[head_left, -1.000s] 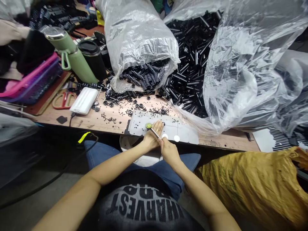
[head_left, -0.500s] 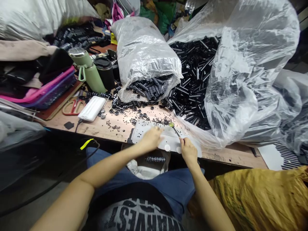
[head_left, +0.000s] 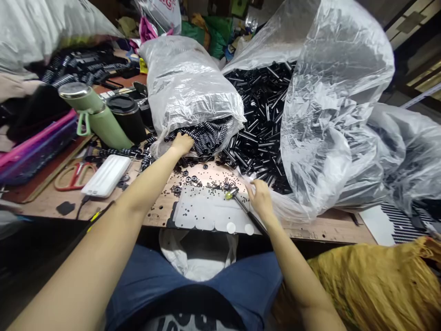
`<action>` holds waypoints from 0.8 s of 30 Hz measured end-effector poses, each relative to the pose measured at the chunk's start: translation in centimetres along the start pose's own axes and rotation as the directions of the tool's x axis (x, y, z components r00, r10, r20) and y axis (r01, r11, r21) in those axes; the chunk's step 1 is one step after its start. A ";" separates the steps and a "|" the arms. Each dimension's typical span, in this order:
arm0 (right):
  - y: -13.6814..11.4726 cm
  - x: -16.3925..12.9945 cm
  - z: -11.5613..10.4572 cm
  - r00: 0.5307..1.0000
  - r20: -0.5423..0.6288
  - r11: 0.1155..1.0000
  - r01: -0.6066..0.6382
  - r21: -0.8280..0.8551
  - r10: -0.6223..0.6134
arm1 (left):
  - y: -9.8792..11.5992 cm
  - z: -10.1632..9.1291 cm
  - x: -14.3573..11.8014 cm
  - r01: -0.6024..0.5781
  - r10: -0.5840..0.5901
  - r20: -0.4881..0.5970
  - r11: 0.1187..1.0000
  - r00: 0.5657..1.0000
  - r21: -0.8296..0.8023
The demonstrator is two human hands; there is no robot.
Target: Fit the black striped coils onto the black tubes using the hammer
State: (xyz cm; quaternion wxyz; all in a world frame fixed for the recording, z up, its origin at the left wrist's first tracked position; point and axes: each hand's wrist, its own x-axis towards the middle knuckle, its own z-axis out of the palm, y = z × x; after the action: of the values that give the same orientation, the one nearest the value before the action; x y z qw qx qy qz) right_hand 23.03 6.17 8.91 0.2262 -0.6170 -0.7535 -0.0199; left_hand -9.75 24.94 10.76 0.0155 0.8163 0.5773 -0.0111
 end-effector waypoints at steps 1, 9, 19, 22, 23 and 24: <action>0.2 2.3 0.3 1.000 0.014 0.999 -0.016 -0.041 0.017 | 0.2 -0.3 -0.1 0.022 -0.022 -0.004 1.000 1.000 -0.015; -1.9 11.2 2.0 0.960 0.181 0.976 -0.217 -0.004 0.214 | 5.9 -0.6 -6.9 0.092 -0.346 -0.108 0.515 0.932 -0.852; -9.3 0.7 -0.1 0.957 0.270 0.799 -0.075 0.597 -0.111 | 14.3 1.0 -15.2 0.225 -0.203 0.290 -0.291 0.935 -0.930; -9.1 -0.2 -0.9 0.935 0.214 0.890 0.172 0.423 -0.282 | 14.6 2.0 -16.4 0.214 -0.151 0.256 -0.250 0.955 -0.944; -8.9 -0.6 -1.0 0.932 0.222 0.901 0.182 0.393 -0.285 | 14.6 2.4 -16.8 0.184 -0.149 0.226 -0.251 0.963 -0.950; -8.8 -1.1 -0.9 0.935 0.232 0.910 0.165 0.380 -0.267 | 14.7 2.8 -17.1 0.146 -0.154 0.192 -0.267 0.969 -0.953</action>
State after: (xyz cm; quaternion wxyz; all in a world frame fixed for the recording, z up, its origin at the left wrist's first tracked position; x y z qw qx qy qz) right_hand 15.19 2.77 11.46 0.2216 -0.4745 -0.8331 0.1781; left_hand -1.61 3.81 8.80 0.6482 0.4105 0.4595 0.4474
